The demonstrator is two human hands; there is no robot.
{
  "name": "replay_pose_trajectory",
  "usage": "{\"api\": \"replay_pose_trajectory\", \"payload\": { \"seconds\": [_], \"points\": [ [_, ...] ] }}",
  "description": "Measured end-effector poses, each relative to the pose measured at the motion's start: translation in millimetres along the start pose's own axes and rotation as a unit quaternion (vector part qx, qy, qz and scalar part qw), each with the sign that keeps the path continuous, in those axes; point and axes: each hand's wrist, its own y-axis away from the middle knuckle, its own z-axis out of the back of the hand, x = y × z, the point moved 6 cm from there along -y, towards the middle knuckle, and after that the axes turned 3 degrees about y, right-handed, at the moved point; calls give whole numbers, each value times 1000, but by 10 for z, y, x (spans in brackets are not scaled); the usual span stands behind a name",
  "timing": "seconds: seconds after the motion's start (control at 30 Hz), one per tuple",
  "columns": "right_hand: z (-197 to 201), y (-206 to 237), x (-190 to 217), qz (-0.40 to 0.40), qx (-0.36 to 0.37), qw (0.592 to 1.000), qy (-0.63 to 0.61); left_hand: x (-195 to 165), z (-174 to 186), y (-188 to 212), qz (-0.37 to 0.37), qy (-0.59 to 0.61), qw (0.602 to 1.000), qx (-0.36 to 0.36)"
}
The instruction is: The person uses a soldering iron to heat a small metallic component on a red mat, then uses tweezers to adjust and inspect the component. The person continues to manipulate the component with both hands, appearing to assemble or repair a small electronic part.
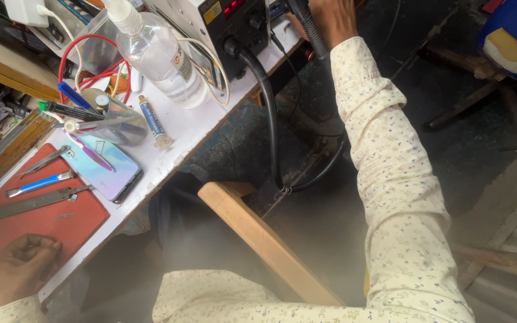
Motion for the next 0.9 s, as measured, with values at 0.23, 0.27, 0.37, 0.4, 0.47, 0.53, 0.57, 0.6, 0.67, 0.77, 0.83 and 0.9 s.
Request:
{"api": "replay_pose_trajectory", "payload": {
  "seconds": [0.23,0.27,0.37,0.4,0.47,0.53,0.57,0.6,0.67,0.77,0.83,0.9],
  "points": [
    [5,41,128,6,19,1000,-5,1,-2,-5,12,-10,1000,-4],
    [-3,43,142,5,24,1000,-7,-7,1,-6,16,-7,1000,-2],
    [11,40,162,4,26,1000,-10,-37,-16,22,5,5,1000,4],
    [15,38,171,4,25,1000,-11,-39,-13,28,8,-4,1000,0],
    [22,37,176,2,26,1000,-13,-44,-7,29,16,-23,1000,-7],
    [25,37,171,0,26,1000,-14,-57,-10,35,11,-15,1000,-8],
    [23,38,167,0,26,1000,-16,-60,-8,38,8,-12,1000,-8],
    [18,38,159,0,26,1000,-16,-59,-7,41,10,-15,1000,-8],
    [6,43,137,-2,26,1000,-17,-59,-9,37,11,-22,1000,-7],
    [-30,52,77,-5,27,999,-17,-66,-3,28,4,-30,1000,-5],
    [-65,62,10,-6,26,1000,-16,-53,-2,19,12,-32,999,-5],
    [-97,71,-66,-8,25,1000,-15,-38,1,16,15,-31,999,-6]
  ]
}}
